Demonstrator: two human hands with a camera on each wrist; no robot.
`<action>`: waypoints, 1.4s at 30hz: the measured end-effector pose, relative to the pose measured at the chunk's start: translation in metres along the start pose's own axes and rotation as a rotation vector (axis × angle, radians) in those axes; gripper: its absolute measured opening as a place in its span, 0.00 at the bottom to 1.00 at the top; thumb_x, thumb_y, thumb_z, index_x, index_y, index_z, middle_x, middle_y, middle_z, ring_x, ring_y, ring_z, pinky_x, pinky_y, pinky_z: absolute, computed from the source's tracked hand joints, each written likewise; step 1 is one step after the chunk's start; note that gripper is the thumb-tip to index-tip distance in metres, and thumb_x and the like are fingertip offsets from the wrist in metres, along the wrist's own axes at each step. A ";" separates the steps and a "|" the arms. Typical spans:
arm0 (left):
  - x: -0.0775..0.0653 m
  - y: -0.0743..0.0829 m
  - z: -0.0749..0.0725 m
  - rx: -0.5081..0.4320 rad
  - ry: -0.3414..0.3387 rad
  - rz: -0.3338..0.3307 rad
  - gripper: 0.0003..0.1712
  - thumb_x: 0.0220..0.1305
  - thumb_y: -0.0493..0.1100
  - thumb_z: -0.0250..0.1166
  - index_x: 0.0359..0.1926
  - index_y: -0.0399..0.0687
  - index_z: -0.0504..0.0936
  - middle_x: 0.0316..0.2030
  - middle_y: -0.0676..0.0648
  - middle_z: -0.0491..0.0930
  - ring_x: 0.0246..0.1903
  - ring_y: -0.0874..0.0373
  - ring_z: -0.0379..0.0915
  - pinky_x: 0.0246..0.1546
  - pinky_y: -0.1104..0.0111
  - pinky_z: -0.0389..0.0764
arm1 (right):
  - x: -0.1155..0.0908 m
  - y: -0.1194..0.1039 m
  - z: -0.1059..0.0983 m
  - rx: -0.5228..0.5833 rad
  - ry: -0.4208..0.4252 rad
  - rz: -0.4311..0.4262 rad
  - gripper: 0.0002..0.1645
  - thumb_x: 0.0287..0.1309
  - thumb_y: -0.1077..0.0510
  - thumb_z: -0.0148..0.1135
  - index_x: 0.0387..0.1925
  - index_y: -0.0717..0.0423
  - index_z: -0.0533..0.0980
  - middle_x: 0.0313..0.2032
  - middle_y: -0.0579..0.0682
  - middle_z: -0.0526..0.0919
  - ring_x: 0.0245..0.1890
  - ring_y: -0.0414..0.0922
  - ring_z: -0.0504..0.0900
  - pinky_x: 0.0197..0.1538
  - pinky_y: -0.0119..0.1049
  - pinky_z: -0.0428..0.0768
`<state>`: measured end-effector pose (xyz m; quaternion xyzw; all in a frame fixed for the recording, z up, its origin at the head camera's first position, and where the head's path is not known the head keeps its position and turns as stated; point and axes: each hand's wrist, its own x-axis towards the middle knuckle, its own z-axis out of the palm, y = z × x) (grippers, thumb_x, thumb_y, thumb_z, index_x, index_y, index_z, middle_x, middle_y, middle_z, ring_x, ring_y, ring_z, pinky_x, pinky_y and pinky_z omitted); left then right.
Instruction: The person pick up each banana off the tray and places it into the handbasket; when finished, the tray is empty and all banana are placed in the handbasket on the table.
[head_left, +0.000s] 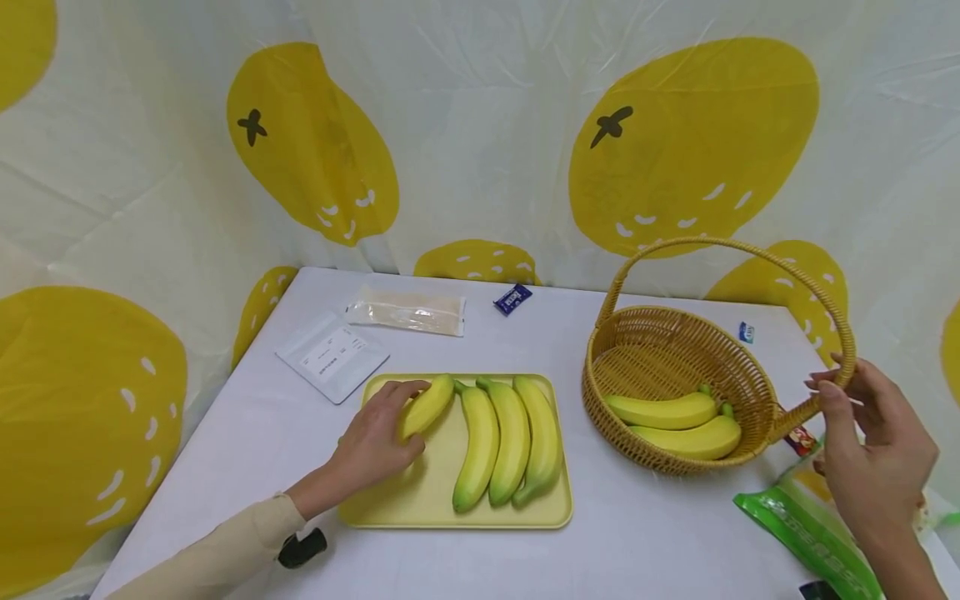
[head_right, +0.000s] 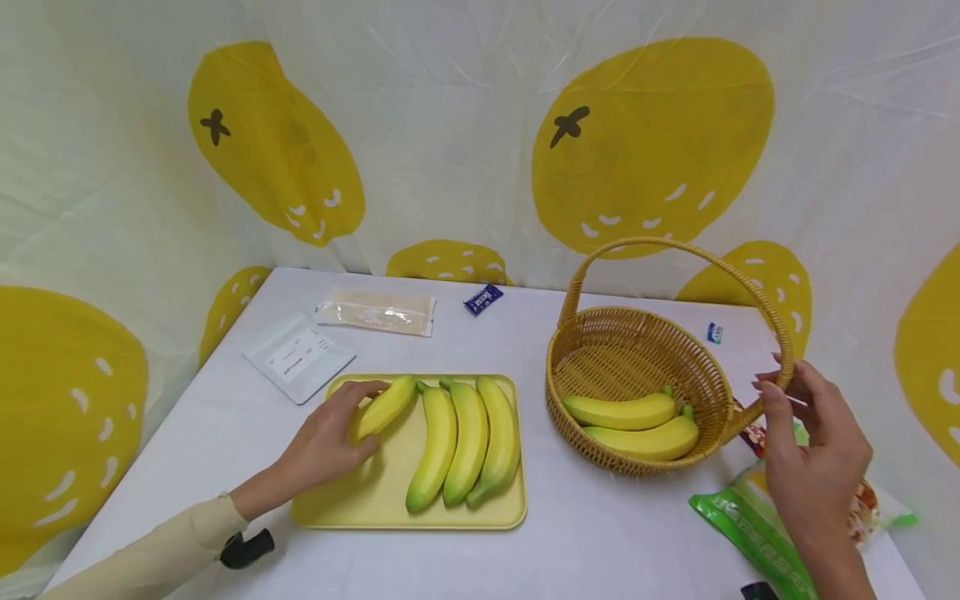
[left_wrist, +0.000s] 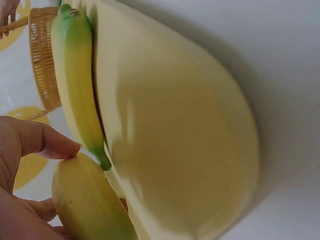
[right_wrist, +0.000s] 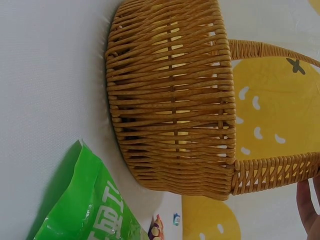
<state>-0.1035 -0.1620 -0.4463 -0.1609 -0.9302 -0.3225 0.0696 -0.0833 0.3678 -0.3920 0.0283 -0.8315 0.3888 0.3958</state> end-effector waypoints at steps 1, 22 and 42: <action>0.001 0.001 0.000 -0.001 -0.001 0.005 0.41 0.48 0.33 0.72 0.69 0.44 0.77 0.55 0.43 0.78 0.48 0.51 0.75 0.46 0.53 0.78 | 0.000 0.000 0.000 -0.001 0.001 0.000 0.23 0.76 0.68 0.58 0.68 0.60 0.77 0.48 0.34 0.82 0.47 0.31 0.81 0.53 0.20 0.74; 0.027 0.029 -0.003 -0.032 -0.068 0.091 0.41 0.51 0.34 0.70 0.70 0.48 0.75 0.56 0.47 0.76 0.43 0.55 0.70 0.41 0.60 0.76 | 0.000 0.002 0.000 -0.029 0.009 0.043 0.24 0.75 0.67 0.60 0.68 0.58 0.78 0.49 0.36 0.83 0.47 0.31 0.81 0.55 0.21 0.75; 0.067 0.076 0.015 -0.050 -0.118 0.230 0.41 0.52 0.34 0.69 0.71 0.50 0.74 0.58 0.49 0.75 0.49 0.55 0.71 0.44 0.59 0.78 | -0.001 0.000 -0.001 -0.019 0.005 0.036 0.24 0.74 0.69 0.59 0.68 0.58 0.78 0.49 0.37 0.83 0.47 0.32 0.80 0.53 0.19 0.74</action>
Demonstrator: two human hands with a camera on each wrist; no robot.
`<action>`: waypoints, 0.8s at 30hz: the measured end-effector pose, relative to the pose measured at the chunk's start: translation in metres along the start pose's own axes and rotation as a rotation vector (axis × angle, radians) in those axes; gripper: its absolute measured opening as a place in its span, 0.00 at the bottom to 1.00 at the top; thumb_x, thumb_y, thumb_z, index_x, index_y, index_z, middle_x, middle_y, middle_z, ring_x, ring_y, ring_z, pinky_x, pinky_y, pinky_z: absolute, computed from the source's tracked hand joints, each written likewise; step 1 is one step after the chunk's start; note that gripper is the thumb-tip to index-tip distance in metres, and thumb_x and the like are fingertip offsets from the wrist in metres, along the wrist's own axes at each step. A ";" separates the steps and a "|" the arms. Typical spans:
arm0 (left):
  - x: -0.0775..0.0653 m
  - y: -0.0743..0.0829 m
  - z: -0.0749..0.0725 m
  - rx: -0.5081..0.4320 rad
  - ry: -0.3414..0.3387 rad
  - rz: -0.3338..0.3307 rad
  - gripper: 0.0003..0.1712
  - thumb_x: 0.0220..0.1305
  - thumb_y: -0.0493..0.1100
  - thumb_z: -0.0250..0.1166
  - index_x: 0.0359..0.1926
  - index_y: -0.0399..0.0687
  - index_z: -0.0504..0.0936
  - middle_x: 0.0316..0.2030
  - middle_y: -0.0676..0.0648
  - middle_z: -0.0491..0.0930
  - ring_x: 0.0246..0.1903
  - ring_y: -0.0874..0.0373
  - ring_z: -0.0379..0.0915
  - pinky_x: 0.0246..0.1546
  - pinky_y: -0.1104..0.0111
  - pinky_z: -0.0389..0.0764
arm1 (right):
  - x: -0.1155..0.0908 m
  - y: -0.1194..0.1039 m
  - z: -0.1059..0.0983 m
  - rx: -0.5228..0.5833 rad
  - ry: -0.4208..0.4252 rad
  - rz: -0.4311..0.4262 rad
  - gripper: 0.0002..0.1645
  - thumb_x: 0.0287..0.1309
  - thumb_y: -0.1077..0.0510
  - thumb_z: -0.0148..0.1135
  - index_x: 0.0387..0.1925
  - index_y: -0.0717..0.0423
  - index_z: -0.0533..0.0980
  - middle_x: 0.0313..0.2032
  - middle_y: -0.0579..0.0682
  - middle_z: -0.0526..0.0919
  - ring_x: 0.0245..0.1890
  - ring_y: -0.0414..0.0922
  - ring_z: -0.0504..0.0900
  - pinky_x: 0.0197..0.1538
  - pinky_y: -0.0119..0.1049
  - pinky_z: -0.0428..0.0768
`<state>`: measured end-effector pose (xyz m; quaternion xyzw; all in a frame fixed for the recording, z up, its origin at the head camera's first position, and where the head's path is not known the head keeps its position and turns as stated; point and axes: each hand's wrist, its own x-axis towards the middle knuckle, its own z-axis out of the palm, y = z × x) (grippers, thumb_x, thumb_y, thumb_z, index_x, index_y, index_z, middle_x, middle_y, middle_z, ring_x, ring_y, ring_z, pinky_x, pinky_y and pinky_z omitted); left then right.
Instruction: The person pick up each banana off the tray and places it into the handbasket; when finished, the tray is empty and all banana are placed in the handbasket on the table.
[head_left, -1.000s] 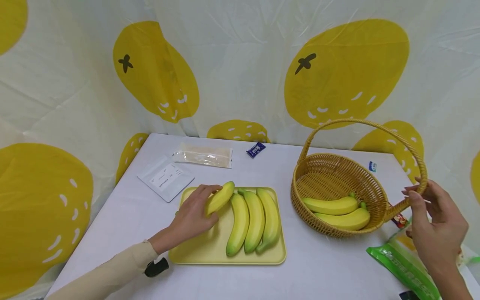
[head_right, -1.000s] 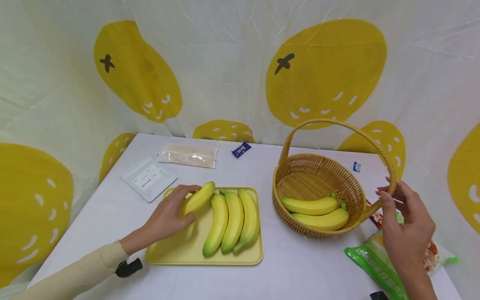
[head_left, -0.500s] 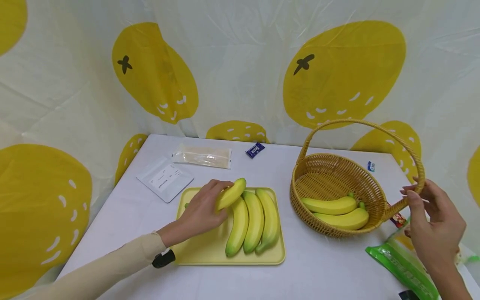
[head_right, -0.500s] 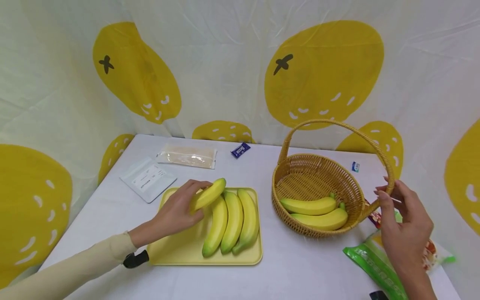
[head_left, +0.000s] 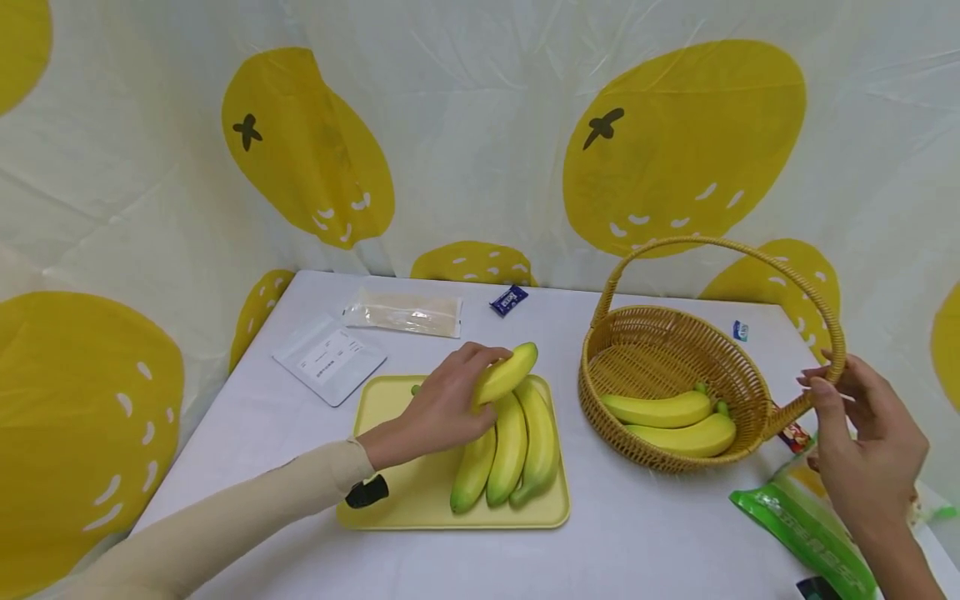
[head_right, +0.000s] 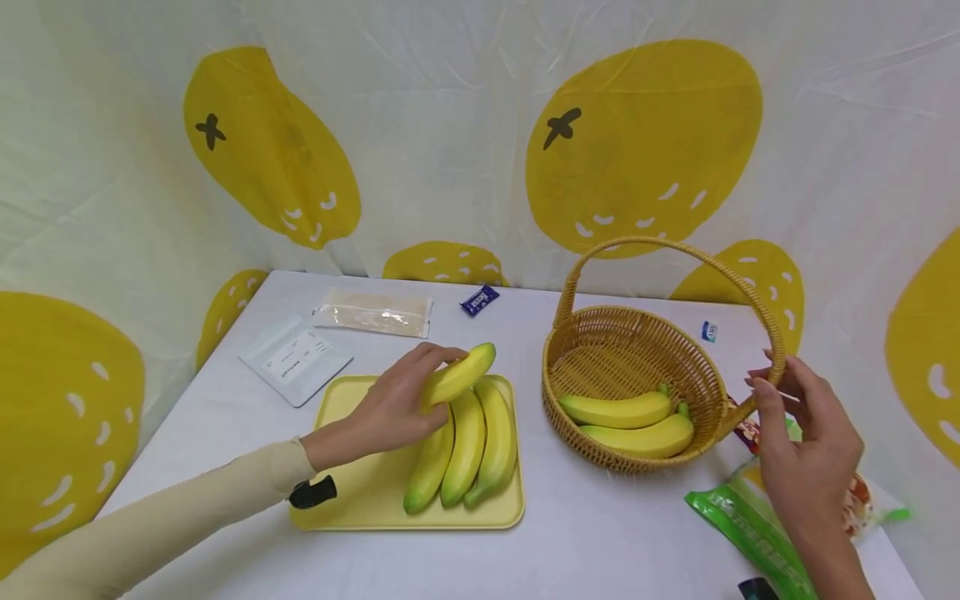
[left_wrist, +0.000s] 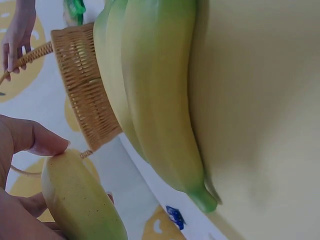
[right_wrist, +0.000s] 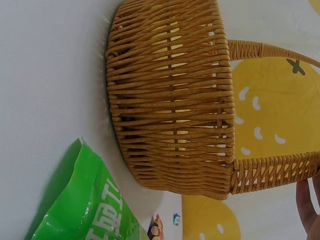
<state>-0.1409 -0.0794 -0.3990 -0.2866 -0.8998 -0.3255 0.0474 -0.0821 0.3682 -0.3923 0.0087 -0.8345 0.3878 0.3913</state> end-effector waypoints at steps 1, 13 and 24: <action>0.003 0.002 0.001 -0.003 -0.003 0.006 0.41 0.52 0.34 0.69 0.71 0.50 0.74 0.58 0.49 0.75 0.49 0.55 0.71 0.45 0.59 0.78 | 0.000 0.000 0.000 -0.005 -0.001 0.001 0.24 0.75 0.69 0.59 0.68 0.57 0.78 0.49 0.37 0.83 0.47 0.32 0.80 0.53 0.19 0.74; 0.035 0.020 0.013 -0.037 -0.078 0.067 0.40 0.54 0.35 0.68 0.71 0.51 0.73 0.58 0.51 0.74 0.48 0.58 0.69 0.47 0.62 0.75 | -0.001 0.001 0.001 -0.003 -0.002 0.013 0.24 0.74 0.69 0.60 0.68 0.58 0.78 0.48 0.36 0.83 0.46 0.32 0.81 0.53 0.20 0.75; 0.073 0.041 0.018 -0.098 -0.126 0.104 0.41 0.56 0.37 0.70 0.72 0.53 0.73 0.58 0.50 0.74 0.46 0.60 0.69 0.43 0.67 0.73 | 0.000 0.002 0.000 0.026 0.002 -0.032 0.23 0.74 0.69 0.60 0.67 0.62 0.78 0.48 0.38 0.84 0.46 0.33 0.81 0.52 0.19 0.75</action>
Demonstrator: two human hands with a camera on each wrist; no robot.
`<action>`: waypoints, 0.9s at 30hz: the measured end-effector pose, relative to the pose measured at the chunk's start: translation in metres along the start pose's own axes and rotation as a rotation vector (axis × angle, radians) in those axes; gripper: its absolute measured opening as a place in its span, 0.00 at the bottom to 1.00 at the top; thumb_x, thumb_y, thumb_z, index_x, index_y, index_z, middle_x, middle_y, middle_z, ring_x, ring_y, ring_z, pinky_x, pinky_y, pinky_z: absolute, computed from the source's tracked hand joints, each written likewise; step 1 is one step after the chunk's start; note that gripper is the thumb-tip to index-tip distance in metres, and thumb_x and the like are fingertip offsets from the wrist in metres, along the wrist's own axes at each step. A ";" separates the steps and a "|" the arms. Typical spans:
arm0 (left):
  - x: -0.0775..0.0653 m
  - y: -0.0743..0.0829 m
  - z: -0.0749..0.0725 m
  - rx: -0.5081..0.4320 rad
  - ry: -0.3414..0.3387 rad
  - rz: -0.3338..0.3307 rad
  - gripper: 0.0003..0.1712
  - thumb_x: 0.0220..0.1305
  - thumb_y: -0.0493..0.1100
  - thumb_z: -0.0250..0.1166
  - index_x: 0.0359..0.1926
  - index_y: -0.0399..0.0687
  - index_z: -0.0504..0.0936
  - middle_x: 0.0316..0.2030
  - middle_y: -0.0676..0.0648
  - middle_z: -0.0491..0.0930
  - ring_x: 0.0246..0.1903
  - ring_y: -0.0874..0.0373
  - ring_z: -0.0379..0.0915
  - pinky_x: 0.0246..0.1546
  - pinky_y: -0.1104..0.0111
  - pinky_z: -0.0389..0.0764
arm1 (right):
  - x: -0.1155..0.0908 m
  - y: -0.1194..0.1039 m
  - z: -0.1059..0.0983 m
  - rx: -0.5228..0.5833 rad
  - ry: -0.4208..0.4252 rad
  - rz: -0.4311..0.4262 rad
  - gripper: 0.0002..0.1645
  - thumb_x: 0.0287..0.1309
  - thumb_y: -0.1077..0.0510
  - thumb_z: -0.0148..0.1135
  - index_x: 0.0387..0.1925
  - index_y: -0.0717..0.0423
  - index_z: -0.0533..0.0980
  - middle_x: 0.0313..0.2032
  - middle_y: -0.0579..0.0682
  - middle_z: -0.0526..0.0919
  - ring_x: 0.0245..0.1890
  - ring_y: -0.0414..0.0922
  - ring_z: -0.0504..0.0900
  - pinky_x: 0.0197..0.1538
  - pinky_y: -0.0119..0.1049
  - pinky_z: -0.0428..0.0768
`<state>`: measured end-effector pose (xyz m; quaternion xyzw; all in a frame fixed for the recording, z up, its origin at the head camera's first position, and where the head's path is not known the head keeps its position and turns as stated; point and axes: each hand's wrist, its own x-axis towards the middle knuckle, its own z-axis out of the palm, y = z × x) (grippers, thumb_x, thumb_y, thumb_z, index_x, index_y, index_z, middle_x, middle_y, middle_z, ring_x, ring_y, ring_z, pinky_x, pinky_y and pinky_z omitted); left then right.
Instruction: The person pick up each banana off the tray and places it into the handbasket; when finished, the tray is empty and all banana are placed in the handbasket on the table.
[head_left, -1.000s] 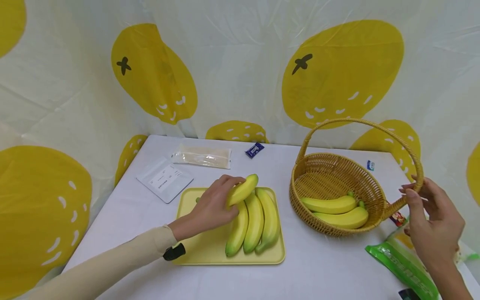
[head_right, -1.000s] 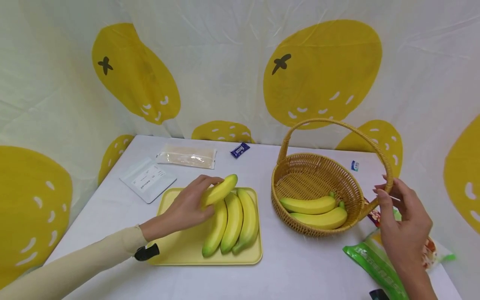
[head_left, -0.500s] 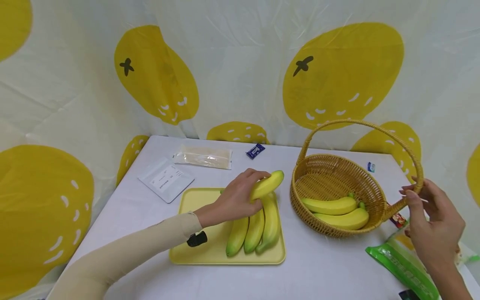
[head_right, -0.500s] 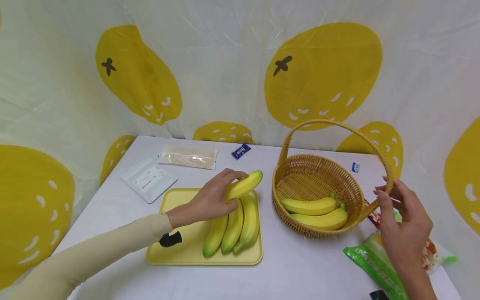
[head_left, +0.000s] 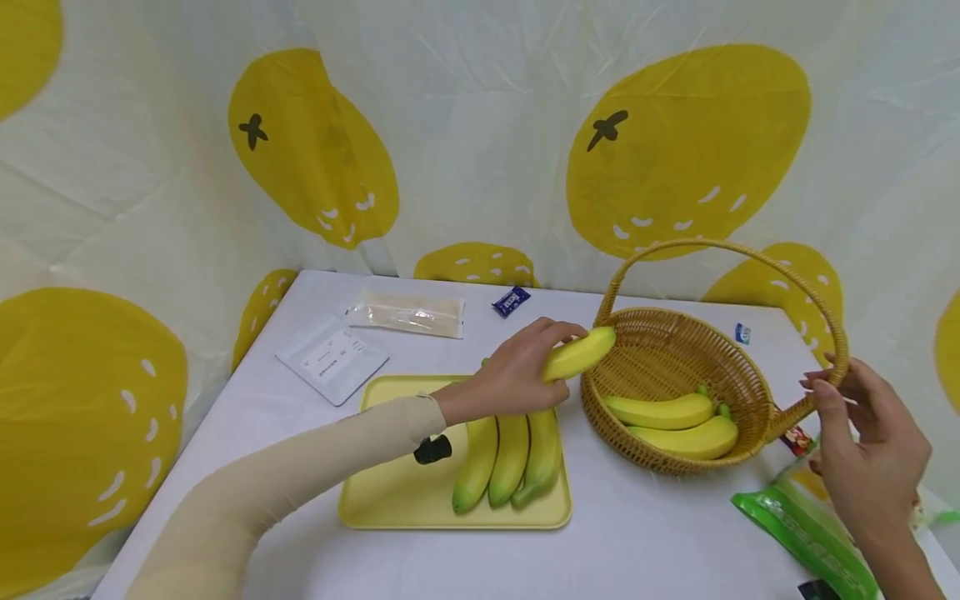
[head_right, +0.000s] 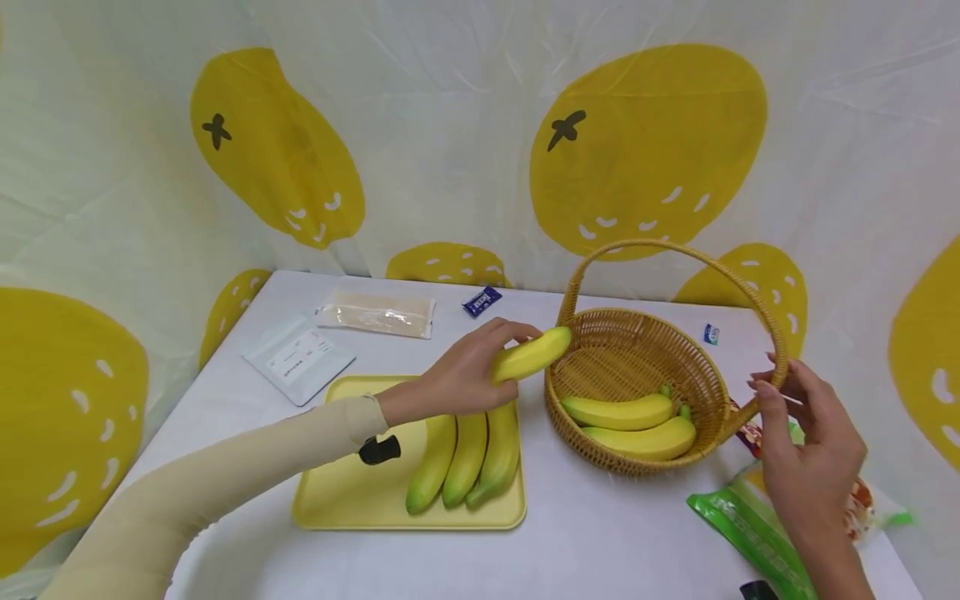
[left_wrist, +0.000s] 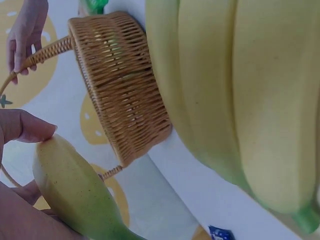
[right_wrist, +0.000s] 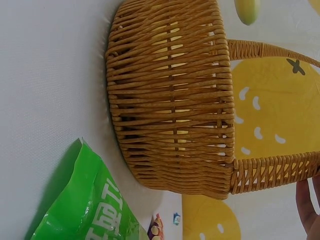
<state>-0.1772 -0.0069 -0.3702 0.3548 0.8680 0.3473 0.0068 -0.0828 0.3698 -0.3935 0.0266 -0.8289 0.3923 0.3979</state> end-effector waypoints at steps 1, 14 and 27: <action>0.004 0.001 0.000 -0.005 -0.004 0.005 0.40 0.57 0.37 0.71 0.72 0.53 0.73 0.58 0.50 0.75 0.45 0.60 0.69 0.42 0.67 0.73 | 0.000 0.000 0.000 -0.003 -0.001 0.003 0.23 0.74 0.69 0.60 0.67 0.61 0.78 0.48 0.37 0.84 0.46 0.33 0.81 0.52 0.19 0.75; 0.047 0.014 0.010 -0.014 -0.058 0.053 0.41 0.57 0.39 0.72 0.73 0.52 0.73 0.55 0.52 0.74 0.41 0.61 0.69 0.37 0.72 0.71 | -0.001 0.002 0.001 -0.046 0.003 0.046 0.24 0.74 0.68 0.60 0.68 0.56 0.78 0.48 0.34 0.82 0.46 0.31 0.81 0.53 0.19 0.74; 0.087 0.031 0.026 0.028 -0.116 0.097 0.40 0.61 0.41 0.70 0.75 0.52 0.71 0.56 0.53 0.75 0.43 0.62 0.67 0.37 0.72 0.70 | -0.001 0.001 0.002 -0.035 0.006 0.034 0.24 0.74 0.69 0.60 0.68 0.58 0.78 0.48 0.35 0.83 0.46 0.31 0.81 0.54 0.20 0.74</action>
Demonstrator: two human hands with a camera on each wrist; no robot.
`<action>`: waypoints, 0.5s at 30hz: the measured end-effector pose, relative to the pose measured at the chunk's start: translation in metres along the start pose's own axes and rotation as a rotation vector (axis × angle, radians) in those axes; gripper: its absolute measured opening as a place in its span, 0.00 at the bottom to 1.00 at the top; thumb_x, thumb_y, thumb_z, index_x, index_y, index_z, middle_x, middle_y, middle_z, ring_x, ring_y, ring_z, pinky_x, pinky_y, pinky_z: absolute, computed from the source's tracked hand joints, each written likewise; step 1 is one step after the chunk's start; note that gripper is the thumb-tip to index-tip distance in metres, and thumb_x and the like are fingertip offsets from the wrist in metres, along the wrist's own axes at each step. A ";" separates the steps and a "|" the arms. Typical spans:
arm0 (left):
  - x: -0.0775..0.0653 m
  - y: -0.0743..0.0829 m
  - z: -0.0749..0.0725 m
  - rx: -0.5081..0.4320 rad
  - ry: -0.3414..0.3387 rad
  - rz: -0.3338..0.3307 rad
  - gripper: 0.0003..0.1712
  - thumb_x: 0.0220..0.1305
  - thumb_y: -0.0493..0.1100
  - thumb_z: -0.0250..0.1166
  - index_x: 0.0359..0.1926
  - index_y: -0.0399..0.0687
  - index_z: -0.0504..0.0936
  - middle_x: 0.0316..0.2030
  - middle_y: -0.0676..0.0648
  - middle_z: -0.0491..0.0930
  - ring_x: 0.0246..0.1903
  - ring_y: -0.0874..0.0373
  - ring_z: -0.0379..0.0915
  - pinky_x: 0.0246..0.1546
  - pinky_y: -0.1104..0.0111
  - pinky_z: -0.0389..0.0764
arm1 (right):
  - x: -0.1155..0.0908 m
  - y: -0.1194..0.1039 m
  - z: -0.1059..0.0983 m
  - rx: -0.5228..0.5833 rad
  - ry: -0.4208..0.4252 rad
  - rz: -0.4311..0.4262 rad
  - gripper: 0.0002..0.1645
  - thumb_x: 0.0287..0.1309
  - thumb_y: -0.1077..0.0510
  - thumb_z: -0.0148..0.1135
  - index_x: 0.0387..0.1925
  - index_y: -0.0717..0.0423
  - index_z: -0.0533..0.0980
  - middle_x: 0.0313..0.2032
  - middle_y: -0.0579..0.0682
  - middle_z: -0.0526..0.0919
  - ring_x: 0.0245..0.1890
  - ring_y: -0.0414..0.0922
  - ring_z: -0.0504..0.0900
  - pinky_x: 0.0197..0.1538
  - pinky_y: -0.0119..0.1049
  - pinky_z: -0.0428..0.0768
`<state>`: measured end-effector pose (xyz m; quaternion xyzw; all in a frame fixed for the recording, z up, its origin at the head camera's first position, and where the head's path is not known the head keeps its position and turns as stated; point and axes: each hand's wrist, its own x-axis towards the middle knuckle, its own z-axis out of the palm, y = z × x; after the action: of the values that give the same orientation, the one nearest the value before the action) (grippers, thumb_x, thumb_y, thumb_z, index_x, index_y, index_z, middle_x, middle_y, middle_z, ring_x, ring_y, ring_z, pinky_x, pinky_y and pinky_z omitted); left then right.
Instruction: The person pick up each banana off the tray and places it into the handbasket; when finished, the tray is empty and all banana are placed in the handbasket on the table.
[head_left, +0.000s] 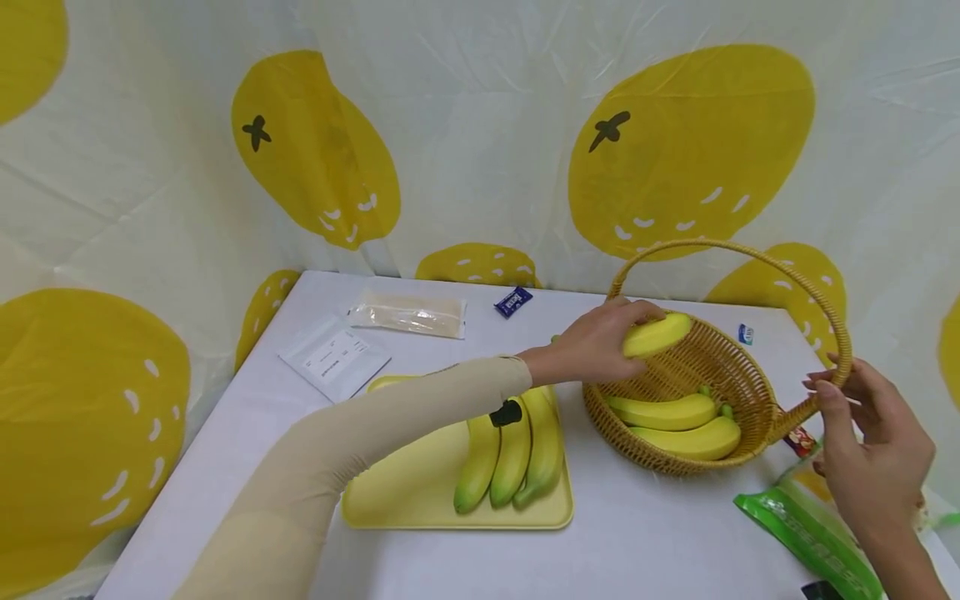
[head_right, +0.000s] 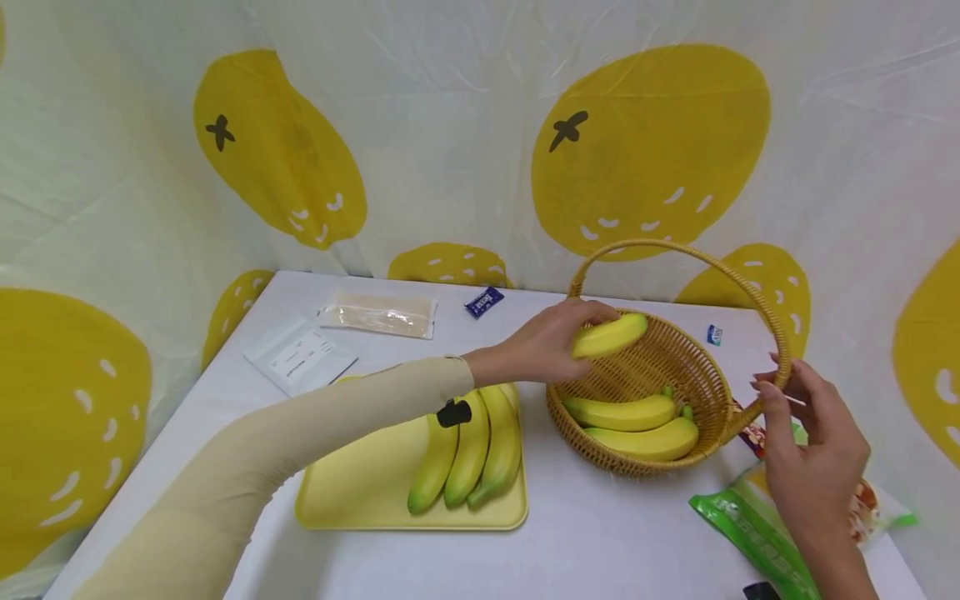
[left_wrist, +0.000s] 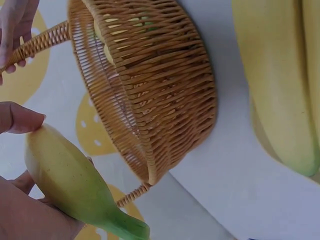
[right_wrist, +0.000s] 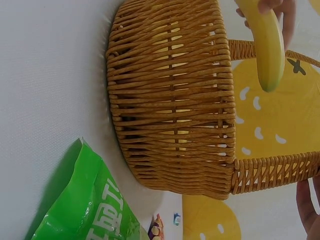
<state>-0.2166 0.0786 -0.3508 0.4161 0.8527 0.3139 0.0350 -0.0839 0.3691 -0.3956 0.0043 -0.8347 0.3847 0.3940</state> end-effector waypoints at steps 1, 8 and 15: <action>0.004 0.002 0.001 0.007 -0.010 -0.002 0.40 0.61 0.42 0.70 0.75 0.53 0.71 0.56 0.53 0.74 0.43 0.63 0.67 0.37 0.72 0.70 | 0.000 -0.001 0.000 -0.005 -0.002 0.003 0.24 0.74 0.68 0.60 0.68 0.57 0.78 0.48 0.34 0.83 0.47 0.31 0.81 0.54 0.20 0.74; 0.032 0.007 0.009 0.069 -0.101 -0.004 0.39 0.64 0.44 0.68 0.76 0.54 0.70 0.59 0.56 0.73 0.48 0.65 0.65 0.41 0.73 0.70 | 0.002 0.000 0.000 0.007 -0.006 0.007 0.24 0.74 0.68 0.60 0.68 0.58 0.78 0.48 0.35 0.83 0.46 0.31 0.81 0.55 0.20 0.75; 0.049 0.014 0.017 0.094 -0.178 -0.020 0.38 0.67 0.47 0.67 0.77 0.55 0.69 0.49 0.58 0.72 0.43 0.65 0.65 0.39 0.74 0.68 | 0.003 0.001 -0.001 -0.002 -0.014 0.004 0.24 0.74 0.68 0.60 0.68 0.57 0.78 0.49 0.35 0.83 0.47 0.31 0.80 0.56 0.21 0.74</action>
<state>-0.2333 0.1293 -0.3470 0.4351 0.8641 0.2349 0.0942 -0.0853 0.3712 -0.3940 0.0051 -0.8378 0.3845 0.3875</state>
